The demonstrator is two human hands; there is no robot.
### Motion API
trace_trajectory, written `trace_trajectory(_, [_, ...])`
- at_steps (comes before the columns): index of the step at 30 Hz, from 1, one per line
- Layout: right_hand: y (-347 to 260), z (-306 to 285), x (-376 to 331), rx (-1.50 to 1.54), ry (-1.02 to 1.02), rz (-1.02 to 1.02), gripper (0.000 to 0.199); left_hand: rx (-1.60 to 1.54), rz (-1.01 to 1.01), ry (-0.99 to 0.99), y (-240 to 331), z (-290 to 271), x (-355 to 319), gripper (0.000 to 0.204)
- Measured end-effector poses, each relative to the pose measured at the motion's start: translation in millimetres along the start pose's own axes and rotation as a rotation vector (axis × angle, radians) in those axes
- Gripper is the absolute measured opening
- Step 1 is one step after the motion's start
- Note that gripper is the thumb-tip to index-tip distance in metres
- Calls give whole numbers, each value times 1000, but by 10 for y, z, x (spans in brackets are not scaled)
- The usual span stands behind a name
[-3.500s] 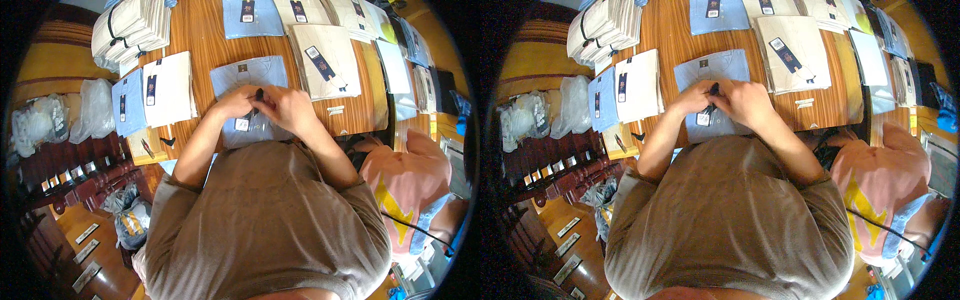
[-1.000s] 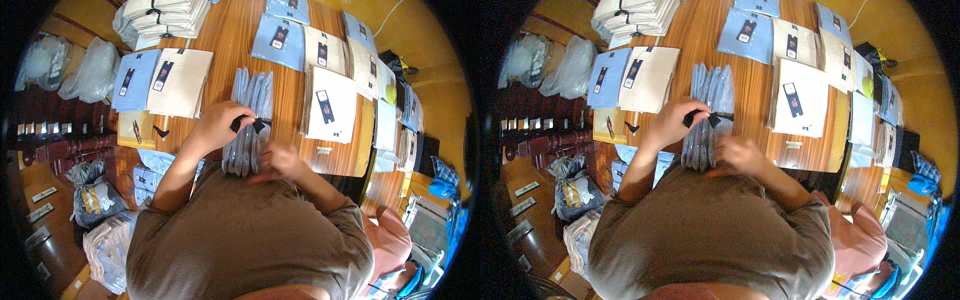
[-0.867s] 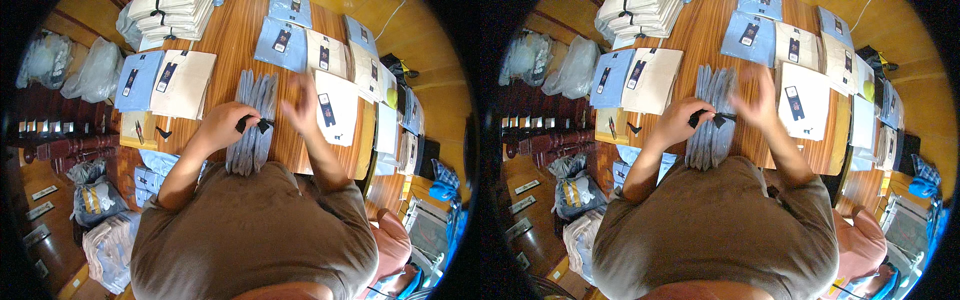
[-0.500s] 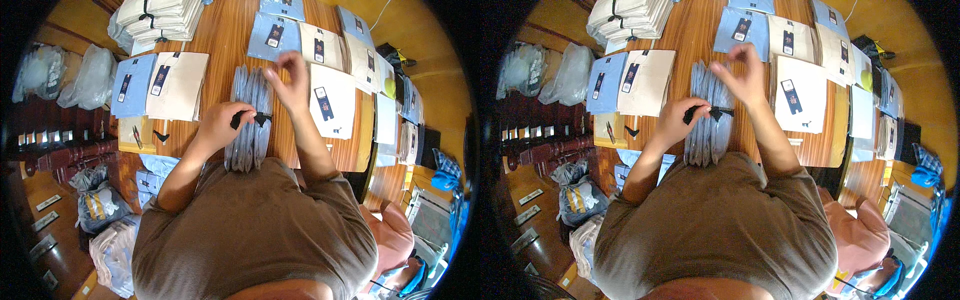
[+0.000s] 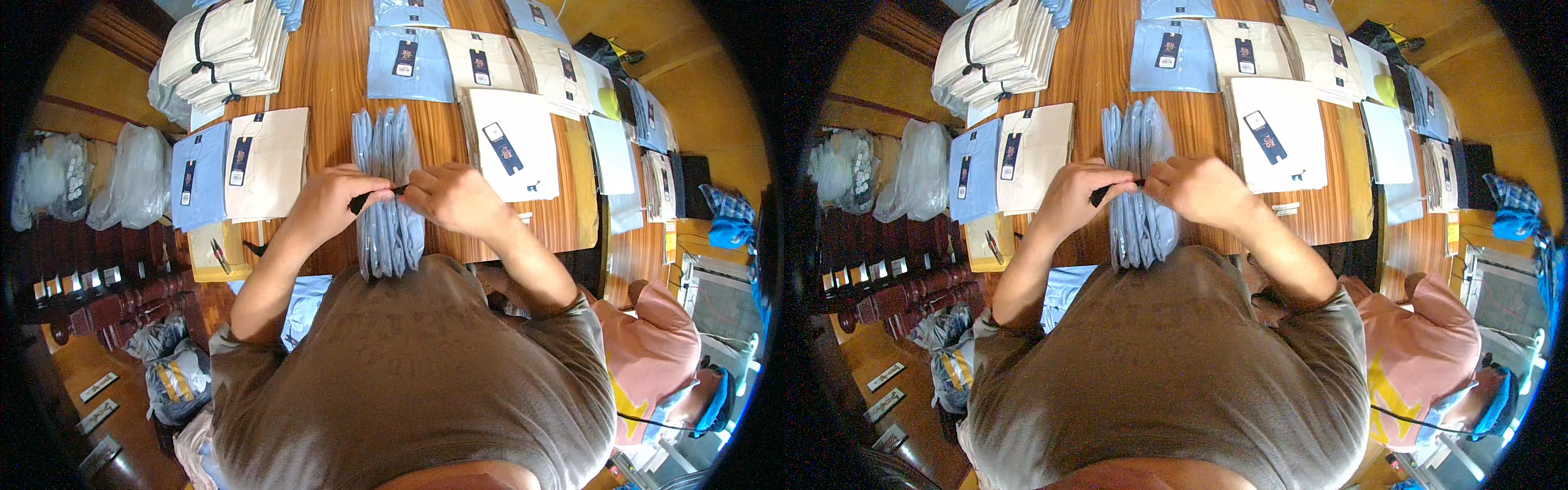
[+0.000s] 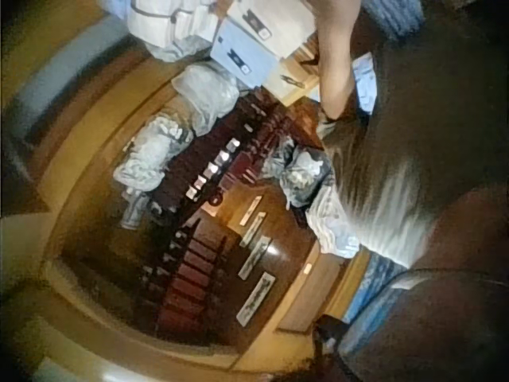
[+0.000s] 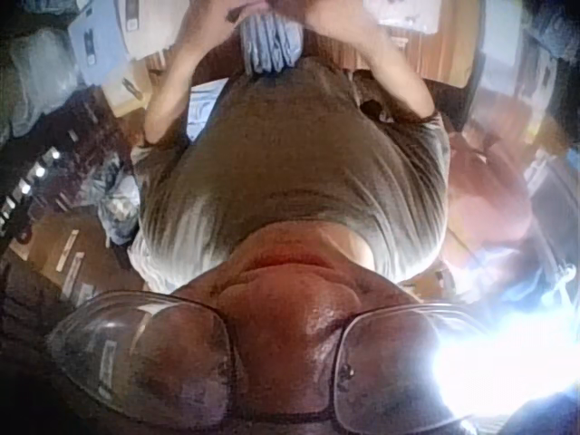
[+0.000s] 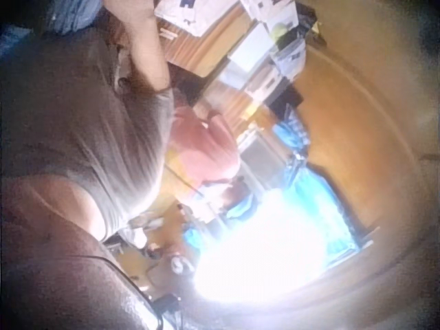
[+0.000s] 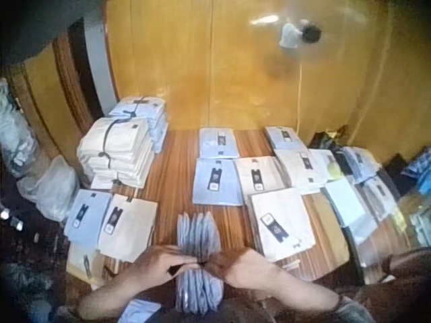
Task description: The person gathers several packaged shirts from a table, stacks them, and secures the stack with a black elastic band before placing the bundle onto a larger pile of similar bundles.
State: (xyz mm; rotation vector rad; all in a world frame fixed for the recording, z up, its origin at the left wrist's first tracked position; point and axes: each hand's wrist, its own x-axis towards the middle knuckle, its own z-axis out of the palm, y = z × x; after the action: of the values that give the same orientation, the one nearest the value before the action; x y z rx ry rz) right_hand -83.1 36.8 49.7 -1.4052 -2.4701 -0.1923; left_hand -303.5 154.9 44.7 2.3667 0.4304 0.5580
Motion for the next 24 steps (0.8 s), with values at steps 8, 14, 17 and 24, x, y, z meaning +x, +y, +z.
trace_trajectory(8, [248, -127, -205, -9, -93, -25, 20, 519, 281, 127, -119, -198, -46, 23])
trace_trajectory(14, [398, 180, -986, 219, -89, 211, 16, 253, -113, 123, -356, -191, -500, 6])
trace_trajectory(17, [282, 203, -625, 521, 328, 247, 19, -307, -160, 426, -210, 127, -261, 22])
trace_trajectory(24, [-25, 680, -54, 2056, 713, 599, 38, -1607, -114, 437, 33, 617, 104, 30])
